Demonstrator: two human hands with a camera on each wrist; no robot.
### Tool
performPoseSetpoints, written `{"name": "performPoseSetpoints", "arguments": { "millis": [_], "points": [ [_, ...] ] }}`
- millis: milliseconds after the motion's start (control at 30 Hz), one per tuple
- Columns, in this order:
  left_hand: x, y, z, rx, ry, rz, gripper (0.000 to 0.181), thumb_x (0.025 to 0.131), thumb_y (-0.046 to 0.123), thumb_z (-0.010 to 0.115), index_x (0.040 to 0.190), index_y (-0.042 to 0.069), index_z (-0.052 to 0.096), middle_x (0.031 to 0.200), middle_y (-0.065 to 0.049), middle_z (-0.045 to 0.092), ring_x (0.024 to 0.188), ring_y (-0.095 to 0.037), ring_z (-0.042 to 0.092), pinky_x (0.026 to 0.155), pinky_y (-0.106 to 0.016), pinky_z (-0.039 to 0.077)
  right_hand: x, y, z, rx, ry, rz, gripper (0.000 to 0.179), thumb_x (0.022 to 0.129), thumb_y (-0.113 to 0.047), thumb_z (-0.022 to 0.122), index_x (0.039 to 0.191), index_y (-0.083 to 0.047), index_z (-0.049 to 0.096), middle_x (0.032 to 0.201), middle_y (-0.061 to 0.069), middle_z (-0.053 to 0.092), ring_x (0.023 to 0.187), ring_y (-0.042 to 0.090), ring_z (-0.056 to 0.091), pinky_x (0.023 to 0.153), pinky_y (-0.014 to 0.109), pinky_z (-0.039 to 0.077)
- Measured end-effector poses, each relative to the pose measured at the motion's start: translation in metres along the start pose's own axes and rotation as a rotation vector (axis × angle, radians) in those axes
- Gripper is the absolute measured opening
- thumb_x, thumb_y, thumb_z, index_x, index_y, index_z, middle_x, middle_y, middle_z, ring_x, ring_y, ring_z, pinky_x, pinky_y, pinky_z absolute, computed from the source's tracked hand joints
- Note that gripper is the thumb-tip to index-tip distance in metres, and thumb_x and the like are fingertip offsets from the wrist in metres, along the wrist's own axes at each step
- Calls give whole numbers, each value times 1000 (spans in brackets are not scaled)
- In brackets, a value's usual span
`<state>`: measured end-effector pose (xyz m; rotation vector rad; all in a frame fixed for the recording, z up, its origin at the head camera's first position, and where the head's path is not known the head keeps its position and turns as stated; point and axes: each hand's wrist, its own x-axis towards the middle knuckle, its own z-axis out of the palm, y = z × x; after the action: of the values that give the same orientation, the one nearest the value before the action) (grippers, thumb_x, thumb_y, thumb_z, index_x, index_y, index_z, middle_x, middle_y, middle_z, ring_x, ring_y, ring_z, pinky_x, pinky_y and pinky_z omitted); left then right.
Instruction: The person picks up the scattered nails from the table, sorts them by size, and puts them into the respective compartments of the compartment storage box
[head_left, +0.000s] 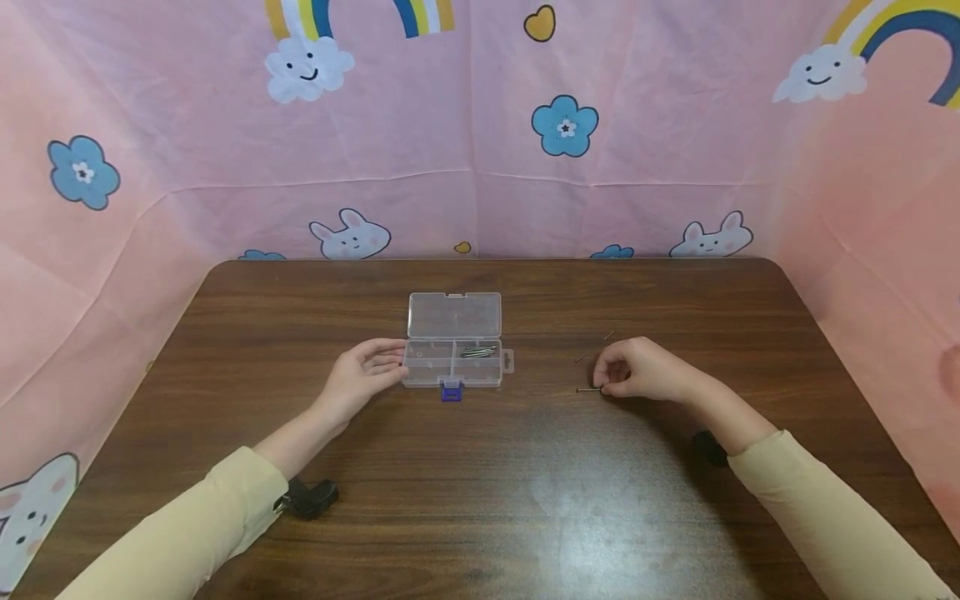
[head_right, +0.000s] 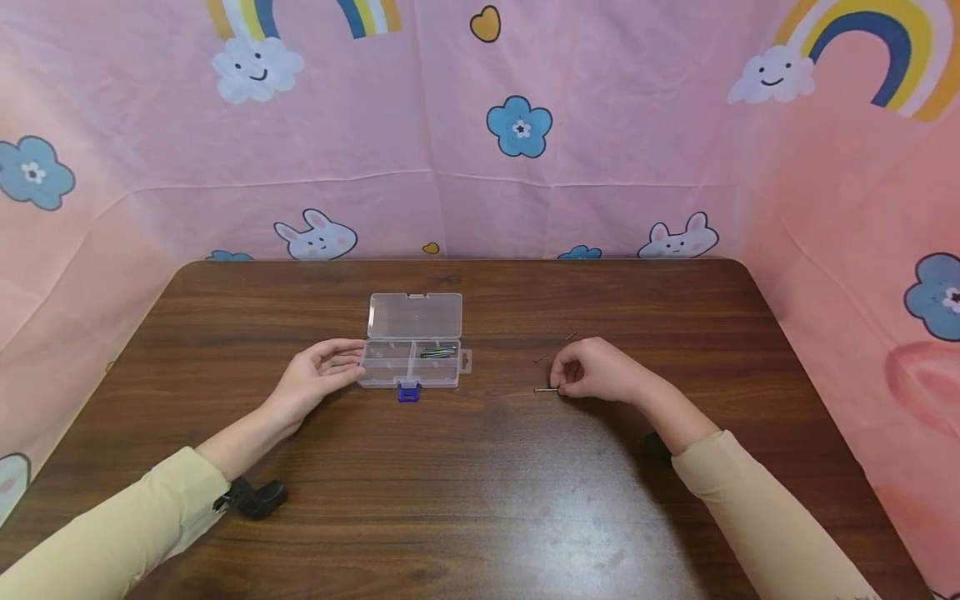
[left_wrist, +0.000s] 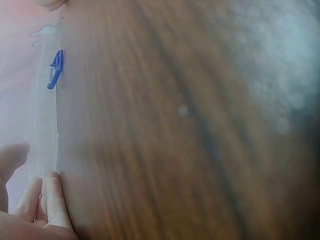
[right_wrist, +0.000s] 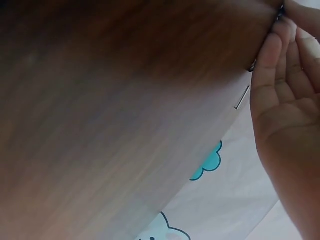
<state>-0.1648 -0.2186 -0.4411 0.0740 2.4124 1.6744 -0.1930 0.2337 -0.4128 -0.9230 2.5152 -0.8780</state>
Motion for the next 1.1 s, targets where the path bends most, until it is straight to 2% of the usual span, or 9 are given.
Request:
{"name": "performPoseSetpoints", "arguments": {
  "millis": [367, 533, 800, 1100],
  "points": [
    [0, 2, 0, -27, -6, 1, 52, 101, 7, 72, 148, -6, 53, 145, -30, 60, 135, -43, 61, 96, -9, 56, 2, -2, 3, -21, 19, 0, 17, 87, 6, 73, 89, -11, 75, 83, -4, 73, 74, 3, 60, 65, 22, 55],
    [0, 2, 0, -21, -5, 0, 52, 101, 7, 73, 148, -5, 54, 146, -30, 61, 135, -43, 62, 96, -10, 56, 6, -3, 2, -24, 53, 15, 17, 86, 6, 73, 88, -11, 75, 83, -3, 73, 74, 5, 59, 65, 22, 54],
    [0, 1, 0, -15, -4, 1, 52, 101, 8, 73, 148, -5, 54, 145, -30, 61, 134, -43, 62, 96, -9, 55, 19, -9, 0, -17, 76, 41, 14, 86, 4, 74, 90, -9, 76, 82, -3, 72, 74, 10, 60, 66, 22, 54],
    [-1, 3, -1, -3, -6, 0, 53, 101, 9, 73, 148, -5, 54, 145, -30, 61, 135, -43, 61, 96, -9, 55, 39, -15, 2, 32, 123, 7, 14, 87, 5, 73, 90, -8, 76, 83, 1, 73, 77, 13, 62, 68, 22, 55]
  ]
}}
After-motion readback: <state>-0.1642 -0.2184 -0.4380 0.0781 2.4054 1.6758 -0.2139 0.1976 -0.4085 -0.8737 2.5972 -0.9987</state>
